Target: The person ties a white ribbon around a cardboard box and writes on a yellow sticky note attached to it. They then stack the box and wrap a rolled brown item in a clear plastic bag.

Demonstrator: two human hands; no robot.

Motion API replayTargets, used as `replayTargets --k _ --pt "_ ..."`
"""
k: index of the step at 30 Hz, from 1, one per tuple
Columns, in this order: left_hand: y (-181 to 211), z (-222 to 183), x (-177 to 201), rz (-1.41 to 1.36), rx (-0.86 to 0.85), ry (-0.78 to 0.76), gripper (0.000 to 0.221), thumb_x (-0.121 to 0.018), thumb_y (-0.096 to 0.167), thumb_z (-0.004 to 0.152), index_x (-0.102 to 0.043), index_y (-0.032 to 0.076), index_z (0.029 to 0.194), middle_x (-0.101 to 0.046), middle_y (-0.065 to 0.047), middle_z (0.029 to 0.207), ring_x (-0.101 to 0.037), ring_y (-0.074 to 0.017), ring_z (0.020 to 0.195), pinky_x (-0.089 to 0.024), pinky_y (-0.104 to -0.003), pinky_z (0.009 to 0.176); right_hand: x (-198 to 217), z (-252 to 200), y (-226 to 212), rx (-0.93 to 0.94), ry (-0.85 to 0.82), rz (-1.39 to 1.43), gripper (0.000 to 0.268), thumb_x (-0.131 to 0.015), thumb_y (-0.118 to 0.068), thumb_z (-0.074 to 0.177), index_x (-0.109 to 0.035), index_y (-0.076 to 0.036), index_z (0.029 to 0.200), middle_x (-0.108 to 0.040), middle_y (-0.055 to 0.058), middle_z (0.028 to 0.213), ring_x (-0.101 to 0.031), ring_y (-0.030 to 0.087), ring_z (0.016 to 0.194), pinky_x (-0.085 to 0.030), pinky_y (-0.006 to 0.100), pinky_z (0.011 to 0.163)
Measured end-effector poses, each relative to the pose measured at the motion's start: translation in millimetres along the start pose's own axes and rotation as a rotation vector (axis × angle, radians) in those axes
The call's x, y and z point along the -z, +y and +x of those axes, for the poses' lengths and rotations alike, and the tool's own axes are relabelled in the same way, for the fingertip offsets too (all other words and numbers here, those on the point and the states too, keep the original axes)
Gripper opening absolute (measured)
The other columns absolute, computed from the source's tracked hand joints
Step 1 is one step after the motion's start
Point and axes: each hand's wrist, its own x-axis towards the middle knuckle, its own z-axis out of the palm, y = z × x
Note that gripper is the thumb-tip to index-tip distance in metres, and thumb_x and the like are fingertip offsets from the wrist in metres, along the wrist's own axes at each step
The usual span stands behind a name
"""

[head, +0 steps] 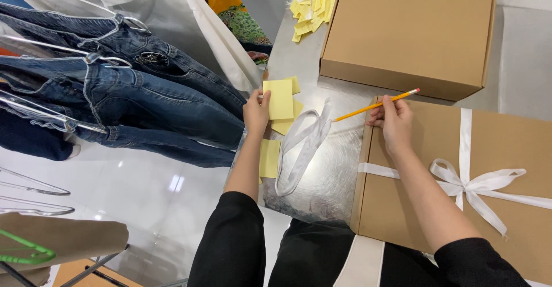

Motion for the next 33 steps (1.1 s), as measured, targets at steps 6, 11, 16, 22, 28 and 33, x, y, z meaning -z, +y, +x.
replayTargets --k 6,11,16,22,28,33 --pt "64.6 -34.0 17.2 -0.333 -0.205 0.003 0.028 -0.073 0.032 0.106 -0.072 0.013 0.126 -0.079 -0.016 0.104 -0.074 -0.0302 0.098 -0.061 -0.045 0.084 4.4 2.4 -0.5 -0.036 -0.004 0.130 0.019 -0.045 -0.027 0.116 -0.048 -0.008 0.117 -0.064 0.011 0.075 -0.068 0.019 0.062 -0.068 0.039 0.061" --pt "138.5 -75.3 47.4 -0.498 -0.304 -0.290 0.021 -0.079 0.024 0.101 -0.079 0.022 0.121 -0.059 0.003 0.080 -0.055 -0.0052 0.077 -0.051 -0.018 0.064 10.0 6.6 -7.5 -0.196 -0.191 0.237 0.015 -0.045 -0.031 0.115 -0.049 -0.017 0.115 -0.071 0.007 0.086 -0.034 0.004 0.037 -0.027 0.016 0.033" --pt "198.2 -123.8 71.4 -0.659 -0.464 -0.693 0.013 -0.074 0.008 0.101 -0.077 0.011 0.113 -0.073 -0.005 0.120 -0.066 -0.0090 0.092 -0.054 -0.016 0.064 -2.1 -45.6 -67.2 -0.311 -0.435 0.300 0.035 -0.047 -0.045 0.113 -0.057 -0.012 0.123 -0.076 0.008 0.104 -0.022 -0.003 0.037 -0.017 0.009 0.031" --pt "247.9 -182.9 80.2 -0.407 -0.584 -0.829 0.018 -0.072 -0.004 0.089 -0.079 0.009 0.100 -0.068 -0.011 0.135 -0.070 -0.0284 0.121 -0.063 -0.037 0.094 58.4 -84.2 -108.2 -0.243 -0.476 0.371 0.052 -0.043 -0.052 0.113 -0.055 -0.014 0.147 -0.059 0.003 0.078 -0.023 0.000 0.032 -0.019 0.012 0.029" --pt "267.6 -234.7 36.9 -0.409 -0.523 -1.082 0.015 -0.067 -0.003 0.091 -0.075 0.007 0.098 -0.068 -0.014 0.136 -0.070 -0.0302 0.120 -0.059 -0.043 0.101 148.7 -108.5 -125.4 -0.078 -0.457 0.274 0.028 -0.049 -0.004 0.102 -0.061 -0.006 0.127 -0.070 0.022 0.140 -0.027 -0.002 0.040 -0.021 0.011 0.035" --pt "297.5 -282.4 -22.1 -0.418 -0.501 -1.343 0.012 -0.070 -0.001 0.093 -0.074 0.009 0.100 -0.066 -0.012 0.134 -0.069 -0.0273 0.123 -0.057 -0.042 0.105 240.6 -117.0 -83.9 -0.141 -0.336 0.132 0.025 -0.067 -0.002 0.096 -0.075 0.007 0.118 -0.039 -0.004 0.045 -0.029 0.002 0.033 -0.025 0.014 0.033"
